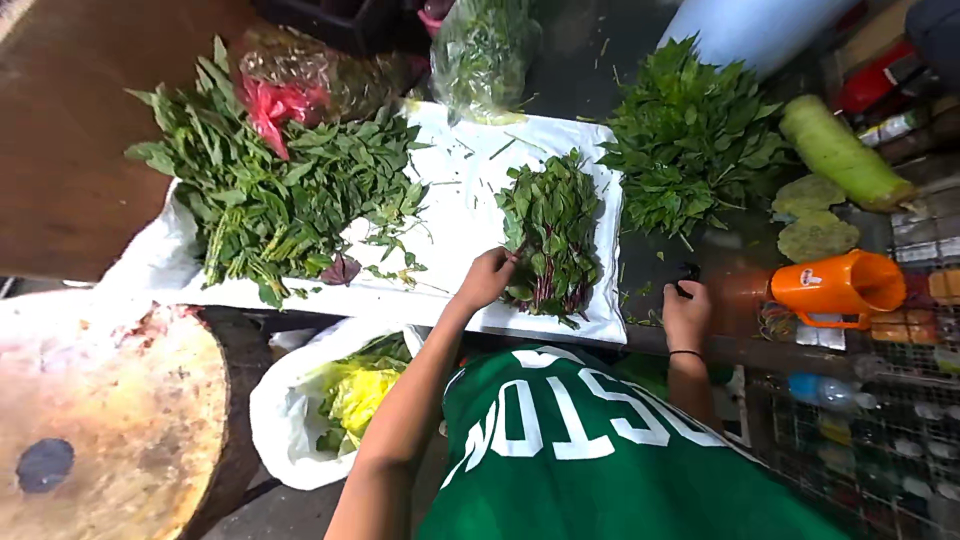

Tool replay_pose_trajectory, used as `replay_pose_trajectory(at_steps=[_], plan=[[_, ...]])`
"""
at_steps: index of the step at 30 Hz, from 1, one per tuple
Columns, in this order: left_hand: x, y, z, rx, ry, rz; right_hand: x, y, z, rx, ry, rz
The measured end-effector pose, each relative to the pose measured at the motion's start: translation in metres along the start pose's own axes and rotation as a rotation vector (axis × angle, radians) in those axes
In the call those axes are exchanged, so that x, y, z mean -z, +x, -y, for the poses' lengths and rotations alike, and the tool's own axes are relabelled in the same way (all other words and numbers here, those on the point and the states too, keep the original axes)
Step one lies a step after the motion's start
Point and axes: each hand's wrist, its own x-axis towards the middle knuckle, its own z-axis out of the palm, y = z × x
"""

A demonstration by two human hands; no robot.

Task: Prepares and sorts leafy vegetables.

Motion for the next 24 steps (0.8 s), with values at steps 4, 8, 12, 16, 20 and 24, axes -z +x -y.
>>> replay_pose_trajectory(at_steps=[4,8,12,16,20,24], plan=[[0.013,-0.036,-0.011,0.058,-0.711,-0.122,-0.027,-0.083,0.086,0.27,0.195,0.2],[0.017,-0.051,0.006,0.117,-1.079,-0.074,-0.073,-0.125,0.152,0.455,0.278,0.696],[0.023,-0.065,0.027,0.185,-1.153,-0.038,-0.116,-0.153,0.188,0.488,0.212,0.794],[0.033,-0.072,0.057,0.317,-1.14,-0.062,-0.151,-0.168,0.19,0.419,0.087,0.836],[0.034,-0.08,0.074,0.41,-1.105,-0.05,-0.163,-0.184,0.182,0.338,0.031,0.906],[0.033,-0.077,0.074,0.351,-1.041,-0.111,-0.167,-0.19,0.174,0.514,0.005,0.81]])
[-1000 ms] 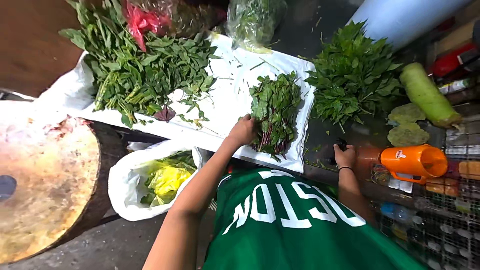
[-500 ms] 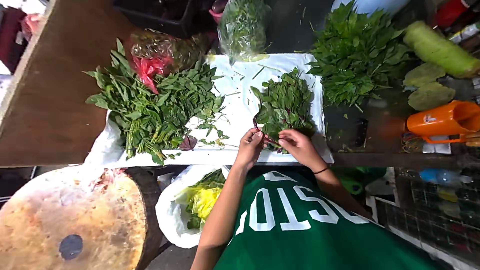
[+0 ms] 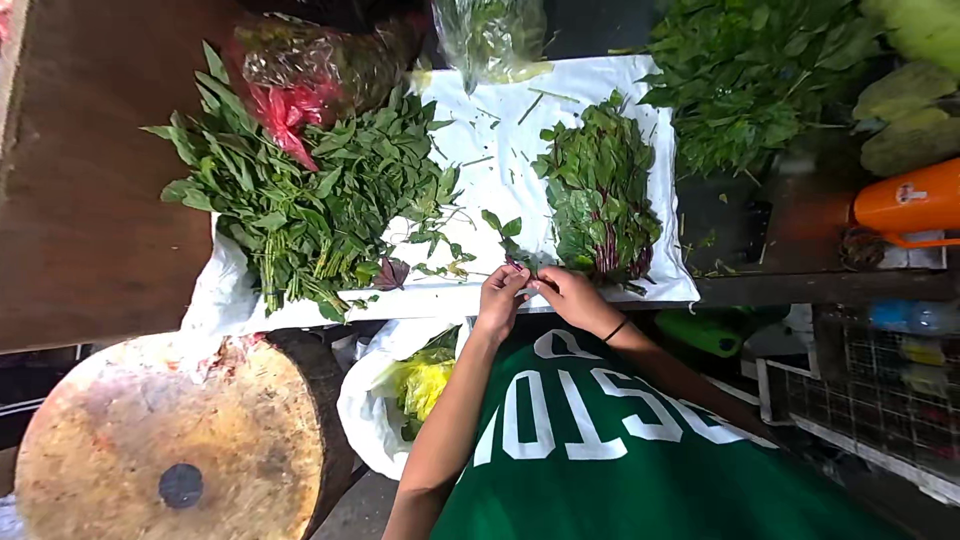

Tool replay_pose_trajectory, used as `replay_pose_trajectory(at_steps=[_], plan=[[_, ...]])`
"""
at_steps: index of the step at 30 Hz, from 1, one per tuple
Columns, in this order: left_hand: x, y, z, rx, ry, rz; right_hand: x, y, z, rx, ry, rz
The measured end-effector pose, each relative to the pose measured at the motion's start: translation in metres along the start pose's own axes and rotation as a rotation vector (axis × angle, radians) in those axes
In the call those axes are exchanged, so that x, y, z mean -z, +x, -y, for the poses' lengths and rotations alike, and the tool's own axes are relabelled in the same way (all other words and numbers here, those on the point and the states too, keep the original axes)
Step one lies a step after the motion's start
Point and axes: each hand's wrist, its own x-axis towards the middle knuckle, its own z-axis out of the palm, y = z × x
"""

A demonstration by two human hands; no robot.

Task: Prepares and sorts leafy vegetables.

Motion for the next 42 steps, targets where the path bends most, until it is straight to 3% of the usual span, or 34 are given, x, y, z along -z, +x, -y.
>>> replay_pose_trajectory(at_steps=[8,12,14,17,24,32,37,42], plan=[[-0.049,0.009,-0.039,-0.059,-0.176,-0.161,0.014,0.014,0.011,0.224,-0.045,-0.404],[-0.026,0.027,-0.066,-0.111,-0.29,-0.323,0.047,0.019,0.018,0.236,0.036,-0.545],[-0.007,0.023,-0.089,-0.162,-0.314,-0.29,0.069,0.027,0.023,0.178,0.032,-0.449],[-0.002,0.003,-0.116,-0.22,-0.235,-0.145,0.078,0.035,0.026,0.091,-0.06,-0.155],[-0.009,-0.02,-0.117,-0.285,-0.067,0.159,0.057,0.038,0.06,0.53,-0.027,-0.03],[-0.011,-0.021,-0.086,-0.233,-0.087,-0.064,0.032,0.022,0.038,0.455,-0.099,0.151],[-0.015,-0.009,-0.074,-0.26,-0.023,-0.186,0.035,0.017,0.037,0.42,-0.127,0.161],[0.031,0.019,-0.083,-0.344,0.102,-0.382,0.017,-0.009,0.027,0.279,-0.056,0.219]])
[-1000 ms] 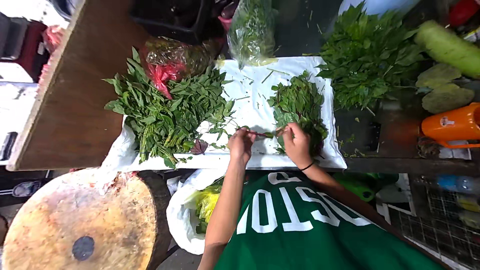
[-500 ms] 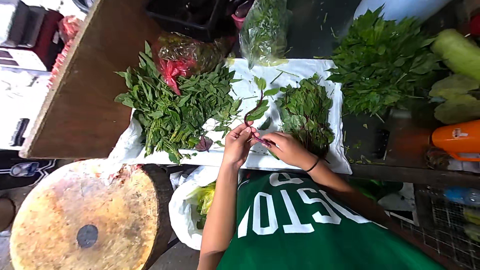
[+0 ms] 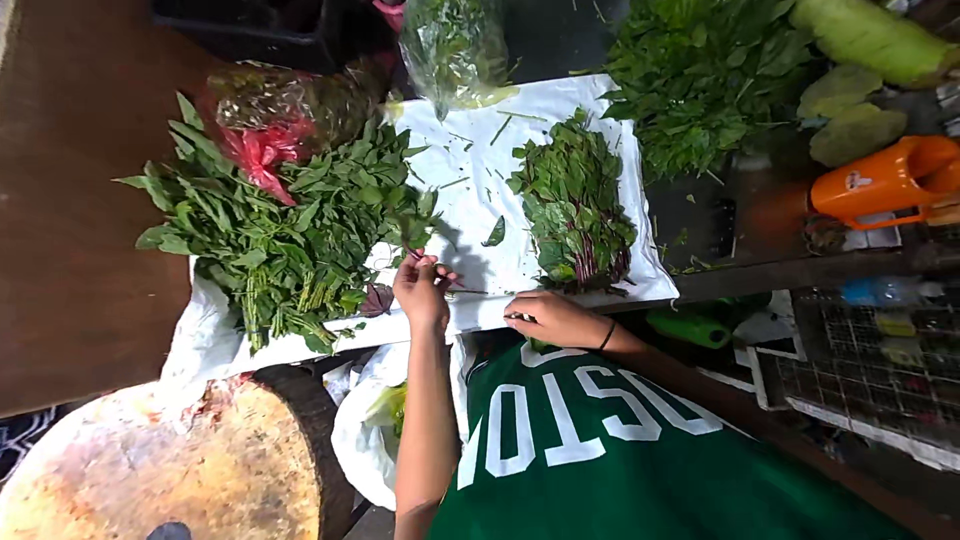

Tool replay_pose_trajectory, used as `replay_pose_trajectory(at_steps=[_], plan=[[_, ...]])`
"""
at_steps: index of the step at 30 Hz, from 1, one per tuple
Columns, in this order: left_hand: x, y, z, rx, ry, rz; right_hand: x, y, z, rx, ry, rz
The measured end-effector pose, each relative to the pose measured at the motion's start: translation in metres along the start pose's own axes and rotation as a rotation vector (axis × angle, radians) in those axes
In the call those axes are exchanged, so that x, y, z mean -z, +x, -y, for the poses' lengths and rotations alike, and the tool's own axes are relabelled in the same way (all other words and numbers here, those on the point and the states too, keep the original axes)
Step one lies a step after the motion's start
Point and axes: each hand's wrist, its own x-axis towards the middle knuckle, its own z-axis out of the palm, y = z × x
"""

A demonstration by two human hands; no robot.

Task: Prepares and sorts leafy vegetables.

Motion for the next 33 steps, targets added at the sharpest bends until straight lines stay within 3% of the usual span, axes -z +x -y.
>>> replay_pose_trajectory(at_steps=[2,4,8,13,20,25,29,33], plan=[[0.01,0.009,-0.002,0.044,0.034,0.018,0.001,-0.008,-0.006,-0.186,-0.008,-0.044],[0.011,0.011,0.0,0.147,0.038,0.049,0.011,-0.011,-0.021,-0.299,-0.077,-0.209],[0.01,0.004,0.034,0.362,-0.004,0.165,0.042,-0.022,-0.048,-0.469,-0.244,-0.47],[0.0,-0.021,0.075,0.579,-0.126,0.141,0.048,-0.044,-0.066,-0.707,-0.215,-0.514],[-0.006,-0.048,0.077,0.671,-0.177,0.15,0.039,-0.044,-0.073,-0.745,-0.206,-0.552],[-0.006,-0.069,0.078,0.681,0.003,0.32,0.041,-0.029,-0.065,-0.841,-0.188,-0.507],[0.001,-0.074,0.078,0.65,0.107,0.509,0.054,-0.014,-0.077,-0.881,0.17,-0.578],[0.01,-0.075,0.079,0.68,0.092,0.577,0.069,-0.035,-0.069,-0.715,0.535,-0.521]])
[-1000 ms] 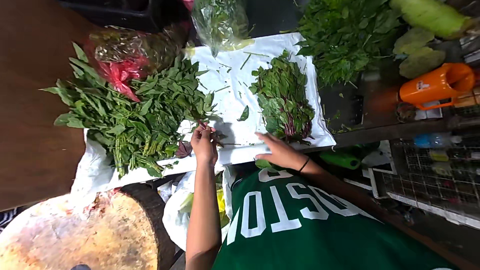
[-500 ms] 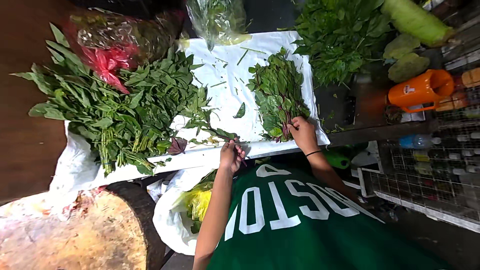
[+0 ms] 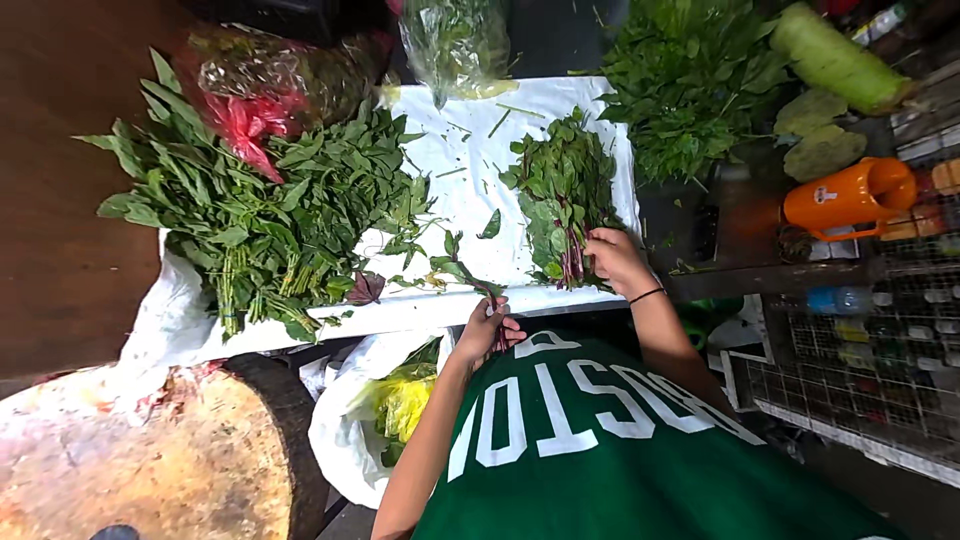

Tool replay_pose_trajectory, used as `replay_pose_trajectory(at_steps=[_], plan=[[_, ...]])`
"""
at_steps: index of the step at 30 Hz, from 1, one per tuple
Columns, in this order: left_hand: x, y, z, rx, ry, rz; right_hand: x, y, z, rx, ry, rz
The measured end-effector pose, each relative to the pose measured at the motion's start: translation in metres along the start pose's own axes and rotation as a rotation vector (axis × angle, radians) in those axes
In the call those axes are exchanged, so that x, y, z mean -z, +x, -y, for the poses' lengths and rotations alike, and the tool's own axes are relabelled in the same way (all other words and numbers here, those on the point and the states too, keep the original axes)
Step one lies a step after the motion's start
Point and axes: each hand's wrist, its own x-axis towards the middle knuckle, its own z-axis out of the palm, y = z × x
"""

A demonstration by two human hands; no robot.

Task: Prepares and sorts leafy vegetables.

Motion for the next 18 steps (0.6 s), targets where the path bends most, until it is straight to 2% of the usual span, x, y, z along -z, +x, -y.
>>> replay_pose_trajectory(at_steps=[2,6,10,13,18], plan=[[0.004,0.0,-0.003,-0.006,-0.005,-0.008,0.014,-0.016,0.015,0.068,0.085,0.066],[0.005,0.001,-0.006,-0.066,-0.033,-0.072,0.033,-0.036,0.036,0.302,0.107,-0.01],[0.001,-0.001,-0.013,-0.155,-0.055,-0.101,0.041,-0.048,0.037,0.541,0.112,0.012],[-0.006,0.001,-0.02,-0.254,-0.252,-0.082,0.031,-0.053,0.037,0.593,0.09,0.048],[-0.017,0.003,-0.038,-0.402,-0.465,0.095,-0.01,-0.058,0.037,0.557,-0.025,0.102]])
